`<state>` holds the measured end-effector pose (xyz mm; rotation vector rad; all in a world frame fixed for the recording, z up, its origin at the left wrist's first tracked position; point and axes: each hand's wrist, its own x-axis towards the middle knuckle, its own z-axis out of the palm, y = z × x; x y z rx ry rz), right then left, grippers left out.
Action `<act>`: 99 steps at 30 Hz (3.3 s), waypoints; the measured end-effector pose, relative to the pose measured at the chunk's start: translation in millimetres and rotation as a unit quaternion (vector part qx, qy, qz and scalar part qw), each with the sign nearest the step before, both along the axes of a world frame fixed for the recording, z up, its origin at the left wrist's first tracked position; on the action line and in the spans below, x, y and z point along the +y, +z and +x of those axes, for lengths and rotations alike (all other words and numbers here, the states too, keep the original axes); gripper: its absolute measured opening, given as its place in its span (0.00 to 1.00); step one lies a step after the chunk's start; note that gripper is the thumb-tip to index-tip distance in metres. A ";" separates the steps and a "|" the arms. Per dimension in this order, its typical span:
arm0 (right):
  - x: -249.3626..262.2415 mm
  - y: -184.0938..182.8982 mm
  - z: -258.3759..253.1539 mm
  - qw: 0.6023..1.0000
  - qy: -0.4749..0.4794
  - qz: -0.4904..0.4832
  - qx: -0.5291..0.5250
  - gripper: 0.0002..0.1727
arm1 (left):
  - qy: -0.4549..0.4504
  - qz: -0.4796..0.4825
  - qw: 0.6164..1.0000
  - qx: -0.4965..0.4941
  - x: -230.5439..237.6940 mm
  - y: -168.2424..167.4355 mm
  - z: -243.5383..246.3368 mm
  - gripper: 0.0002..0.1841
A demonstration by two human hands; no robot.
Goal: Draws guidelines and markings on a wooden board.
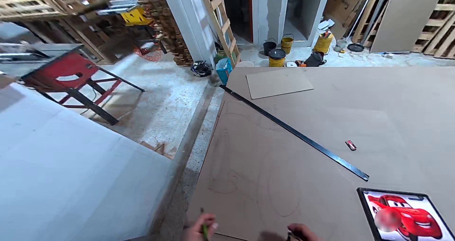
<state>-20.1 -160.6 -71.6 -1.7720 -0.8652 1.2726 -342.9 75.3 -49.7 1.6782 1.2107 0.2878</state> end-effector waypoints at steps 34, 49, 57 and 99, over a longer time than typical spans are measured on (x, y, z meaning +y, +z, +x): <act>167.3 -42.1 2.6 0.933 -0.032 0.036 -0.356 0.28 | -0.286 -0.112 0.951 -0.047 178.4 -64.0 130.9 0.15; 373.1 -138.3 112.6 0.818 -0.099 0.100 -0.558 0.16 | -0.096 0.329 0.939 -0.002 336.0 -168.8 255.1 0.11; 360.4 -131.2 118.7 0.824 -0.115 0.067 -0.550 0.12 | -0.132 0.384 0.914 0.019 339.2 -168.7 260.9 0.11; 371.3 -129.6 104.0 0.787 -0.091 0.026 -0.610 0.10 | -0.046 0.219 0.960 -0.169 327.1 -159.3 258.3 0.06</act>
